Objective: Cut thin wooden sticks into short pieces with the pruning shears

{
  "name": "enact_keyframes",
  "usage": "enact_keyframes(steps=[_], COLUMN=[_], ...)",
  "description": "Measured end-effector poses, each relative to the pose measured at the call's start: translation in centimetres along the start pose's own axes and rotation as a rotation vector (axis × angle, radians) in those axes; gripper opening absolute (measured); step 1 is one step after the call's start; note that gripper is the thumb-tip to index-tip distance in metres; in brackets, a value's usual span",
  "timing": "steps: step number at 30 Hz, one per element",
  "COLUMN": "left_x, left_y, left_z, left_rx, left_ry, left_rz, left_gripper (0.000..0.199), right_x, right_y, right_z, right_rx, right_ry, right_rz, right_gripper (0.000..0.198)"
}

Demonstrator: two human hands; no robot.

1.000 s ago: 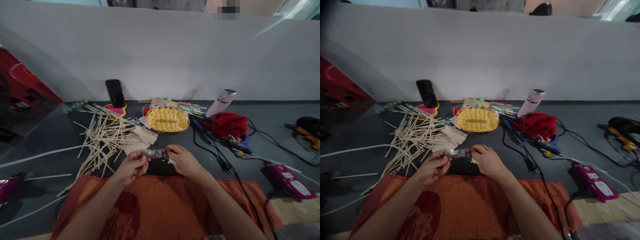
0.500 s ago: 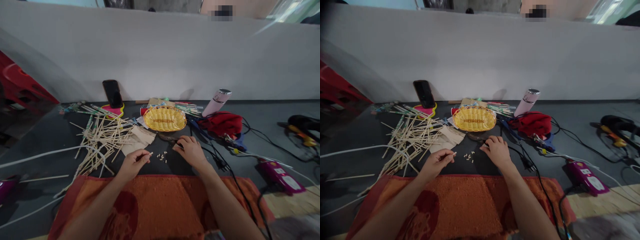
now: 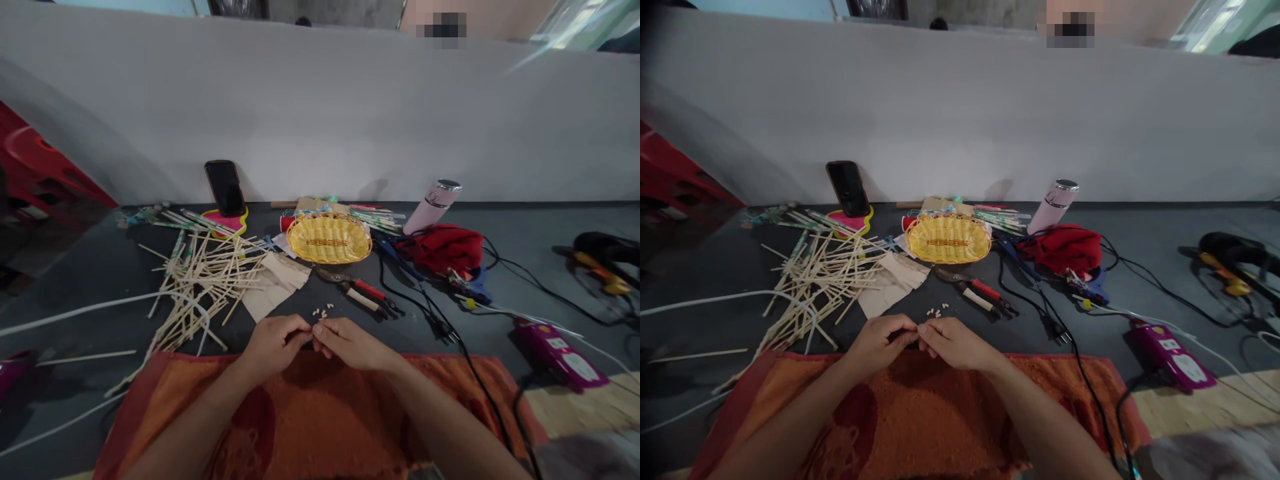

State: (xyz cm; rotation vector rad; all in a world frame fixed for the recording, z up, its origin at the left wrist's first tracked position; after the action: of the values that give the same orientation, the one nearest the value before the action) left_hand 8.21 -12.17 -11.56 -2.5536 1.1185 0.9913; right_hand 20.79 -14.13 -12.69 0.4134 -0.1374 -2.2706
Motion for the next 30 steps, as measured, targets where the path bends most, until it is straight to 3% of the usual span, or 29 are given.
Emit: enact_keyframes(steps=[8,13,17,21,26,30], left_x=[-0.6,-2.6,-3.1,-2.1,-1.3,-0.6], left_y=[0.5,1.3,1.2,0.6,0.3,0.1], left_z=[-0.3,1.2,1.7,1.9,2.2,2.5], left_rx=[0.038,-0.032,-0.05,-0.074,-0.096,-0.136], left_ry=[0.095,0.291,0.371,0.428,0.416,0.427], left_rz=[-0.064,-0.282,-0.301,-0.251,-0.204,-0.147], left_gripper=[0.018,0.018,0.018,0.022,0.024,0.026], right_x=[1.2,0.5,-3.3,-6.7,-5.9,-4.3], right_y=[-0.6,0.0,1.6,2.7,1.7,1.3], right_z=[0.4,1.1,1.6,1.0,-0.2,0.2], right_rx=[-0.141,-0.274,-0.235,-0.124,-0.085,-0.169], right_ry=[-0.331,-0.519,-0.047,0.361,0.641,0.656], right_rz=[0.002,-0.042,-0.267,-0.508,-0.472,-0.444], right_gripper=[0.051,0.042,0.041,0.026,0.011,0.013])
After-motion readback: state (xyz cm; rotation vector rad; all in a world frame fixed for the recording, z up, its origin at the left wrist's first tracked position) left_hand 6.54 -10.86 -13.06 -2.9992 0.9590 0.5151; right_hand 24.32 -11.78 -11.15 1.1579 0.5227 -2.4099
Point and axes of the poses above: each hand's wrist, its own y-axis away from the middle knuckle, its own x-axis out of the palm, z = x × y, the point moved 7 cm from there along -y, towards the middle knuckle, and after that the axes turned 14 degrees about z, right-handed, at the moved point
